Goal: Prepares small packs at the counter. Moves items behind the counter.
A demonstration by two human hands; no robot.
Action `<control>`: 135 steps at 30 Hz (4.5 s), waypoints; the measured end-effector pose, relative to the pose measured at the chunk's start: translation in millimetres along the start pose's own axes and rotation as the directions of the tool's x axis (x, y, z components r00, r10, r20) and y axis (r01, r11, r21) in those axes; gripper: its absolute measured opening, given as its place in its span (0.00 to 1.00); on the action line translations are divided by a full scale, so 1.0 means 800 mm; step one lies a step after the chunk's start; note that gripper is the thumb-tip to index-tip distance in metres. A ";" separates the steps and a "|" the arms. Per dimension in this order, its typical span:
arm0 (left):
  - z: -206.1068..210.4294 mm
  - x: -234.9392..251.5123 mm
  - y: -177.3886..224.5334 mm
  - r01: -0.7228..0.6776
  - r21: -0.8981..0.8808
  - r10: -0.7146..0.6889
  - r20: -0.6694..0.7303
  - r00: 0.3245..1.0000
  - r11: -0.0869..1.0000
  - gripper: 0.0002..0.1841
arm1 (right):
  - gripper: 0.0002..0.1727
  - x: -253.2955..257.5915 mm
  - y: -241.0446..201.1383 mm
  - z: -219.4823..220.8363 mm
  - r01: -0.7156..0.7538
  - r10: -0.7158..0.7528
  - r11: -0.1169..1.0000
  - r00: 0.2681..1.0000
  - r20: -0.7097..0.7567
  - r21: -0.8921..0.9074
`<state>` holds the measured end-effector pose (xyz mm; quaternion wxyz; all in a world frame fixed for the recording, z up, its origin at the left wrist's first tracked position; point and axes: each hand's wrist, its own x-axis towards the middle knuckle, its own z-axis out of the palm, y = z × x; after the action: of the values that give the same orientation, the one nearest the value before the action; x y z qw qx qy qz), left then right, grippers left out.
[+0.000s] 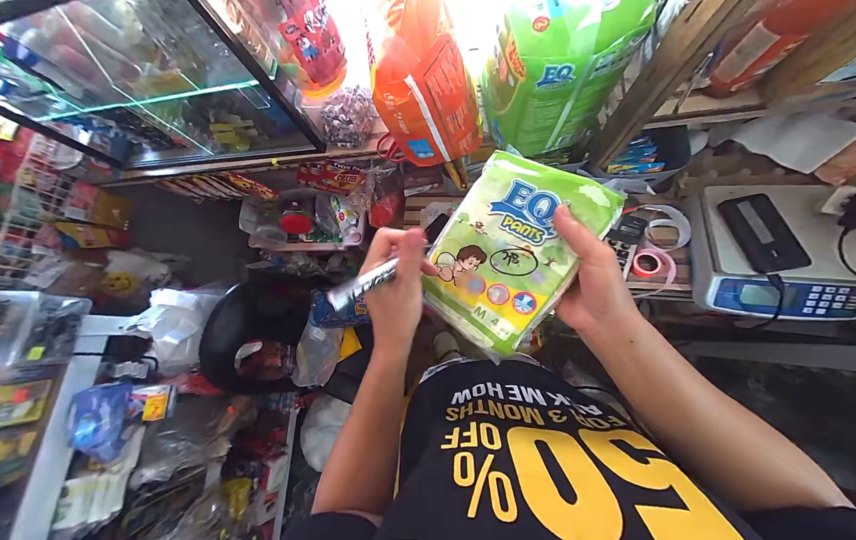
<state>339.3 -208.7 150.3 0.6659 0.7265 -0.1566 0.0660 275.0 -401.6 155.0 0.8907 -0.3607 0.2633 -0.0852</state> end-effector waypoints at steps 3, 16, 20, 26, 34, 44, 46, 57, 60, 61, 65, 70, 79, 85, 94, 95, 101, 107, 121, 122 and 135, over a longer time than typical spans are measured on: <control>-0.036 -0.026 -0.050 0.137 0.008 -0.137 0.049 0.989 0.991 0.15 | 0.19 0.019 0.015 -0.024 -0.121 0.121 0.992 0.993 0.006 0.036; 0.129 -0.077 -0.107 0.535 -0.095 -0.466 0.380 0.799 0.840 0.29 | 0.31 0.033 0.047 -0.217 -0.191 0.069 0.951 0.899 -0.432 -0.245; 0.187 -0.048 -0.108 0.283 0.159 -0.318 0.279 0.906 0.946 0.27 | 0.31 0.034 0.047 -0.237 -0.284 0.158 0.908 0.912 -0.377 -0.308; 0.248 -0.034 -0.164 0.207 0.075 -0.221 0.309 0.925 0.975 0.29 | 0.34 0.061 0.077 -0.278 -0.146 -0.039 0.905 0.907 -0.419 -0.400; 0.107 0.000 -0.204 0.145 0.616 -0.279 0.126 0.952 0.774 0.41 | 0.22 0.025 0.062 -0.285 -0.332 0.199 0.723 0.940 -0.278 -0.606; 0.090 0.004 -0.226 0.739 0.203 -0.754 -0.003 0.657 0.643 0.44 | 0.38 0.065 0.087 -0.172 -0.105 0.222 0.579 0.974 0.033 -0.809; 0.093 0.002 -0.223 0.754 0.140 -0.764 0.025 0.645 0.642 0.43 | 0.44 0.080 0.093 -0.155 -0.105 0.198 0.571 0.980 0.013 -0.815; 0.032 -0.013 -0.108 0.675 -0.159 -0.545 0.472 0.693 0.720 0.26 | 0.23 0.051 0.057 -0.129 -0.206 0.207 0.967 0.978 -0.008 -0.148; 0.017 -0.010 -0.098 0.385 -0.027 -0.332 0.451 0.829 0.923 0.21 | 0.18 0.025 0.033 -0.091 -0.142 0.142 0.988 0.990 -0.002 0.057; 0.015 -0.008 -0.092 0.216 0.033 -0.213 0.372 0.904 0.976 0.19 | 0.19 0.019 0.030 -0.082 -0.107 0.110 0.993 0.993 -0.045 0.059; 0.046 -0.001 -0.027 0.090 -0.234 -0.041 0.207 0.978 0.968 0.28 | 0.25 0.006 0.026 -0.054 -0.028 0.029 1.000 0.986 -0.166 0.008; 0.105 -0.016 -0.011 0.094 -0.342 -0.005 0.251 0.968 0.935 0.10 | 0.24 0.000 0.029 -0.039 -0.008 0.010 1.000 0.992 -0.128 0.011; 0.110 -0.017 -0.019 0.036 -0.081 -0.026 0.118 0.993 0.996 0.15 | 0.24 -0.003 0.020 -0.036 0.017 -0.007 0.999 0.981 -0.194 0.046; 0.113 -0.019 -0.025 0.025 0.035 -0.030 0.164 0.986 0.999 0.15 | 0.24 -0.002 0.022 -0.038 -0.006 0.016 0.999 0.981 -0.192 0.051; 0.108 -0.020 -0.030 0.021 -0.049 -0.009 0.242 0.970 0.999 0.15 | 0.24 -0.002 0.020 -0.038 -0.005 0.017 0.998 0.977 -0.213 0.056; 0.108 -0.020 -0.030 0.034 -0.066 -0.018 0.243 0.970 0.997 0.15 | 0.24 -0.003 0.019 -0.038 -0.006 0.016 0.999 0.977 -0.210 0.051; 0.112 -0.016 -0.029 0.019 0.000 -0.019 0.247 0.969 1.000 0.12 | 0.25 -0.001 0.022 -0.038 0.009 0.003 0.998 0.979 -0.206 0.056; 0.110 -0.019 -0.031 0.015 -0.069 0.006 0.293 0.956 0.998 0.13 | 0.23 0.000 0.021 -0.041 -0.005 0.019 0.998 0.977 -0.211 0.065; 0.107 -0.005 -0.028 -0.040 0.141 0.004 0.246 0.969 0.989 0.12 | 0.25 0.004 0.019 -0.042 -0.016 0.025 0.999 0.979 -0.204 0.046; 0.105 -0.009 -0.031 -0.036 0.130 0.003 0.246 0.969 0.991 0.12 | 0.24 0.004 0.018 -0.044 -0.016 0.025 0.999 0.978 -0.208 0.045; 0.039 -0.006 -0.069 0.143 0.059 -0.148 0.099 0.984 0.988 0.12 | 0.20 0.007 0.022 -0.120 -0.204 0.194 0.975 0.975 -0.109 -0.085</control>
<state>348.6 -235.2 93.0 0.6408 0.7555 -0.1352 -0.0163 227.9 -448.2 83.0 0.8623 -0.3699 0.3460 -0.0007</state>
